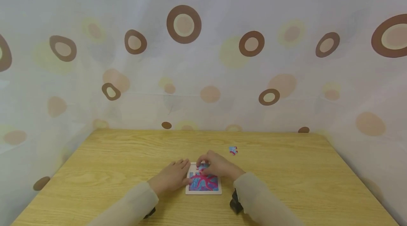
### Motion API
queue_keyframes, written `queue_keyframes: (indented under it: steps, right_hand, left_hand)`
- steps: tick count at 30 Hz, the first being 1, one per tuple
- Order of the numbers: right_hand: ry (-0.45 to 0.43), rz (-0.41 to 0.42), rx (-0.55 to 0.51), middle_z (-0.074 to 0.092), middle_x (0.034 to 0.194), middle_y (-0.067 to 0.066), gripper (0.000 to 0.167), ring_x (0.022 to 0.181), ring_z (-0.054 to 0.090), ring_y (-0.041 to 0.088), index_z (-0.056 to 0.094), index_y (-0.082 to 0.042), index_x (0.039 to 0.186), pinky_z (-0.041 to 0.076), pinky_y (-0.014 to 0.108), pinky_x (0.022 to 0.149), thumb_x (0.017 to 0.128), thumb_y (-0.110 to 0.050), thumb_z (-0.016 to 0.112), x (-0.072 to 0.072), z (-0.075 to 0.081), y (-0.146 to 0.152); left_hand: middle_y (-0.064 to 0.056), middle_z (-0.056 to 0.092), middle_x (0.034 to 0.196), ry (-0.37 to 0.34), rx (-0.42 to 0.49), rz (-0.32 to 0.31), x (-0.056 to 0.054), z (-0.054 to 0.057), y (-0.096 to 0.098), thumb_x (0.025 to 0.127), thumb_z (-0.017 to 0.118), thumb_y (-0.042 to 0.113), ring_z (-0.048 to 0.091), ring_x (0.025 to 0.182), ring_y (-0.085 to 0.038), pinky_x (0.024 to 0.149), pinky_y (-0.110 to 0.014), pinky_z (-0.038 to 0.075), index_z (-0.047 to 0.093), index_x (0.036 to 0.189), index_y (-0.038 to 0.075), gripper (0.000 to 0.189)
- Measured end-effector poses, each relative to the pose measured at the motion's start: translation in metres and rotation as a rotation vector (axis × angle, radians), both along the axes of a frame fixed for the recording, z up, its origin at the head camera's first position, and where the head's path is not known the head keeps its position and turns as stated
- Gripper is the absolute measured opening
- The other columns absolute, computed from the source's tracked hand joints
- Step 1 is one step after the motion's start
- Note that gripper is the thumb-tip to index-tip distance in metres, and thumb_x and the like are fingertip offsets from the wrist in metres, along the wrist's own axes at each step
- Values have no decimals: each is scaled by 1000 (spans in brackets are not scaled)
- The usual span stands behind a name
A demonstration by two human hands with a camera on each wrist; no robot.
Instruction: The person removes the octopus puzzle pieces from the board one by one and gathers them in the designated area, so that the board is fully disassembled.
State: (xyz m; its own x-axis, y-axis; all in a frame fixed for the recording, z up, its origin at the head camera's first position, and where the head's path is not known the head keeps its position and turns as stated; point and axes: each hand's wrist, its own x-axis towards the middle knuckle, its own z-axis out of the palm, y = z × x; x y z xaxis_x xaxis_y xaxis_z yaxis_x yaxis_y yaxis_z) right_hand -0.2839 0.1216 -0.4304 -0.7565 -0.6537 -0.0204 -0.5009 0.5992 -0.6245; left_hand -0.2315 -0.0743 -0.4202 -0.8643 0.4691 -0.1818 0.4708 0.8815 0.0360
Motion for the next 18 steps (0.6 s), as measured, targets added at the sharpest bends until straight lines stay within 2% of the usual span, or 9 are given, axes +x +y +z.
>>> queue_keyframes:
  steps: [4, 9, 13, 18]
  right_hand:
    - [-28, -49, -23, 49, 90, 3, 24, 79, 46, 18, 59, -10, 105, 44, 33, 68, 83, -7, 68, 2, -2, 1]
    - [-100, -122, -104, 53, 88, 2, 15, 77, 50, 18, 59, -9, 100, 45, 32, 66, 86, -6, 64, 5, -3, 5]
    - [-94, -111, -148, 53, 86, 2, 13, 76, 49, 19, 61, -13, 97, 44, 33, 66, 87, -4, 61, 7, -4, 9]
    - [-88, -100, -179, 53, 78, 2, 14, 72, 48, 19, 61, -11, 98, 44, 32, 64, 88, -1, 59, 9, -5, 11]
  left_hand:
    - [-8, 33, 145, 9, -1, -6, 2, -1, 0, 93, 46, 47, 28, 133, -24, 107, -40, 25, 35, 142, 5, 65]
    - [-9, 34, 144, 19, 4, -9, 4, -1, -1, 93, 47, 46, 29, 132, -24, 107, -39, 25, 36, 141, 4, 65]
    - [-8, 34, 144, 24, 0, -13, 6, -2, -2, 92, 47, 46, 29, 132, -24, 107, -39, 25, 37, 141, 4, 65]
    - [-9, 34, 144, 28, 1, -16, 8, -4, -4, 93, 46, 47, 29, 132, -25, 107, -40, 25, 36, 141, 4, 66]
